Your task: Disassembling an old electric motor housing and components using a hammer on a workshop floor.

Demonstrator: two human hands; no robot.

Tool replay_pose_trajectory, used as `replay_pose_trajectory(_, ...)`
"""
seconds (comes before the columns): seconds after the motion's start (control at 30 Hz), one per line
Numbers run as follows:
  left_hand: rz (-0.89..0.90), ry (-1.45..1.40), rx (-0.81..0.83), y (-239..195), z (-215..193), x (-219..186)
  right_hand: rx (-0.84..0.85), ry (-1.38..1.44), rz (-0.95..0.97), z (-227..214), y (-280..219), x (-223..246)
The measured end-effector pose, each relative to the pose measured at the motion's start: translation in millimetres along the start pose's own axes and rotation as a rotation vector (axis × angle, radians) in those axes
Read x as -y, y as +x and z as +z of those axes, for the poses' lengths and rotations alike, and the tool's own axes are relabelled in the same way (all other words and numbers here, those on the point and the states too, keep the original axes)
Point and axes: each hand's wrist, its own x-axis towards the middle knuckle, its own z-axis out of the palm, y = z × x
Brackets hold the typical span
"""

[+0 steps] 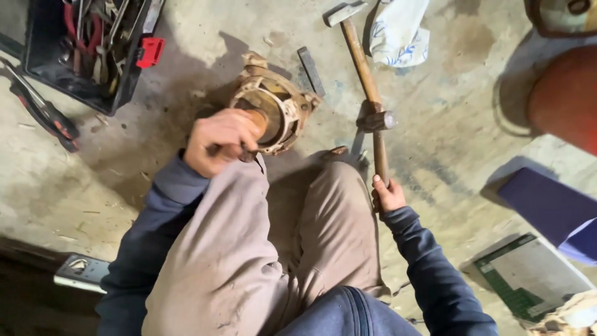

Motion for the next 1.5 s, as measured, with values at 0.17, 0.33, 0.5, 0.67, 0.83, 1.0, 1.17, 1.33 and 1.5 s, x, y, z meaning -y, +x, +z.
replay_pose_trajectory(0.17, -0.048, -0.142, -0.219, -20.5, -19.8, 25.6, 0.014, 0.052, -0.026, -10.9, 26.4, -25.9)
replay_pose_trajectory(0.33, -0.056, -0.146, -0.265, -26.2, -27.8, 36.3, -0.031, -0.129, -0.11, -25.1, 42.1, -38.3)
replay_pose_trajectory(0.5, -0.072, -0.182, -0.389, -28.7, -21.4, 41.3, -0.274, -0.575, -0.345, -37.1, 58.5, -39.1)
replay_pose_trajectory(0.67, -0.069, -0.249, -0.507, -43.6, -24.2, 61.6, -0.606, -0.886, -0.98, -18.8, 40.6, -3.9)
replay_pose_trajectory(0.83, -0.15, -0.437, -0.712, -76.9, -59.0, 89.4, -0.186, -0.522, -0.855, 65.2, 14.0, 56.5)
replay_pose_trajectory(1.0, -0.217, -0.541, -0.829, -98.0, -91.0, 109.9, 0.229, -0.424, -0.729, 180.4, 0.4, 104.8)
replay_pose_trajectory(1.17, -0.269, -0.707, -1.074, -110.5, -97.9, 120.8, 0.277, -0.382, -0.922, 274.5, -22.6, 138.2)
replay_pose_trajectory(1.33, -0.272, -0.688, -1.276, -130.1, -89.5, 144.4, 0.2, -0.381, -1.086, 309.5, -42.9, 159.3)
replay_pose_trajectory(1.5, -0.252, -0.771, -1.288, -151.1, -68.1, 145.2, 0.157, -0.679, -1.166, 310.9, -36.1, 169.1)
